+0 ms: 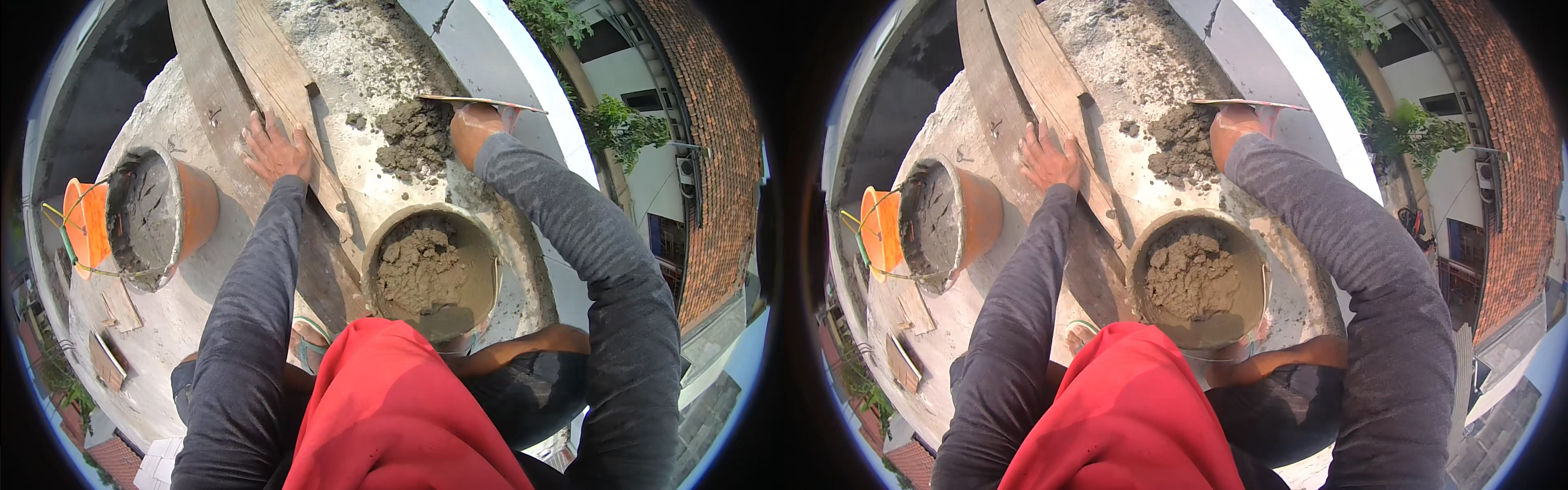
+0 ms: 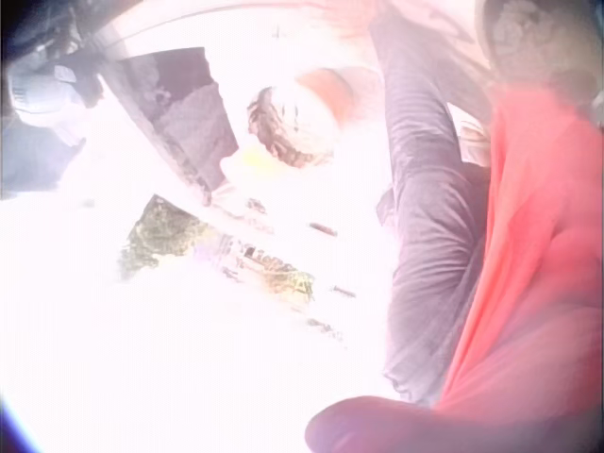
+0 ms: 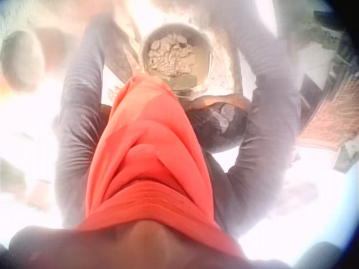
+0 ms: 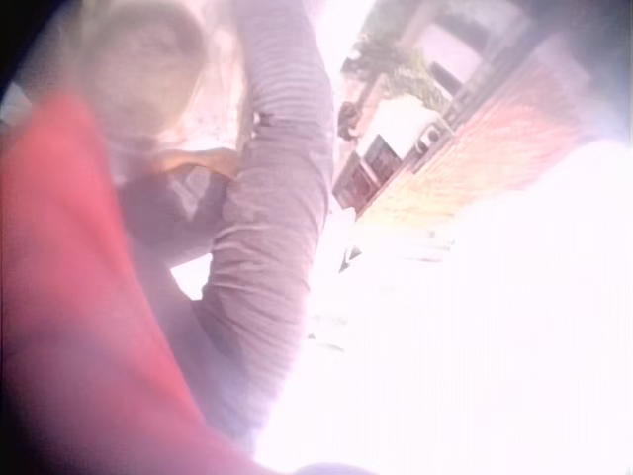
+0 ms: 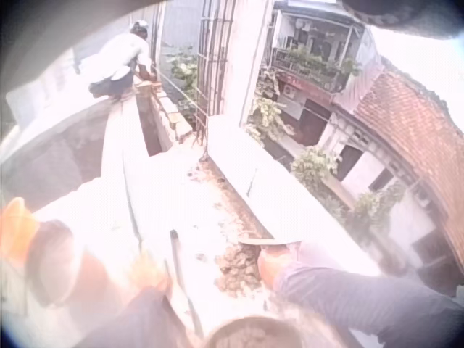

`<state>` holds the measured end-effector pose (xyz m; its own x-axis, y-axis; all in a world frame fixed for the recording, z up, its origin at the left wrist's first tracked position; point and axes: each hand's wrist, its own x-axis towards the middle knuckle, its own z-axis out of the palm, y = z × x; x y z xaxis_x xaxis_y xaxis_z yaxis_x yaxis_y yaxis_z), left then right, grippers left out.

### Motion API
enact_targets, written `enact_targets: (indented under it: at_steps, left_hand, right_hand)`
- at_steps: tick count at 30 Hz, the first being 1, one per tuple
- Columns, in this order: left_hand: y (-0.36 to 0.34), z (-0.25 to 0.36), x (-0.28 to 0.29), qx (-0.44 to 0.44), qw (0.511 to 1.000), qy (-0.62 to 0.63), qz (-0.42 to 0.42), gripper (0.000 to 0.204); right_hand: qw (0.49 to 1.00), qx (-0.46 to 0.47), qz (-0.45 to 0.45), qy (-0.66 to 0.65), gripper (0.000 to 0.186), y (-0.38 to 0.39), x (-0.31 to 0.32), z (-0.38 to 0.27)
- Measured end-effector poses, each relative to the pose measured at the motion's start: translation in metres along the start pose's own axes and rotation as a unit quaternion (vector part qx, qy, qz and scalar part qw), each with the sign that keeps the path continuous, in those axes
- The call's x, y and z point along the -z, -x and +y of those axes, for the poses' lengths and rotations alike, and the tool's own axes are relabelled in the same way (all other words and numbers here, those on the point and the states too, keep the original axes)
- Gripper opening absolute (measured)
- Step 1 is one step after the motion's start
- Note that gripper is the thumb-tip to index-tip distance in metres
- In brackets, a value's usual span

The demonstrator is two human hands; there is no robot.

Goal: The person scoops wet cement from a bucket and applies it to a concrete ledge using a trowel. They smooth the cement along the edge and then walk to a different area to mix more cement in a bucket before returning to the ledge.

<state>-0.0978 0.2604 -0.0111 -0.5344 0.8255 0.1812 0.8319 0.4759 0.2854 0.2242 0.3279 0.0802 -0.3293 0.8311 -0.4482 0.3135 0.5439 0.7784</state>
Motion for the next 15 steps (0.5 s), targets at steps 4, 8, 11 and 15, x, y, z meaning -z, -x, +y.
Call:
enact_targets:
  at_steps: [4, 8, 11, 15]
  left_hand:
    - [0.021, 0.054, 0.028, -0.284, 0.953, 0.105, -0.025, 0.037]
    - [0.04, 0.142, 0.009, -0.401, 0.891, 0.098, -0.188, 0.028]
    - [0.037, 0.188, -0.012, -0.41, 0.884, -0.009, -0.224, 0.025]
    - [0.046, 0.193, -0.103, -0.396, 0.887, 0.004, -0.238, 0.026]
  right_hand:
    - [0.959, 0.11, 0.023, -0.261, 0.036, 0.073, 0.0, 0.038]
    - [0.771, -0.091, 0.122, -0.619, 0.026, 0.146, -0.004, 0.036]
    - [0.692, -0.081, 0.055, -0.716, 0.031, 0.193, 0.016, 0.025]
    - [0.512, 0.014, 0.058, -0.857, 0.033, 0.214, -0.005, 0.041]
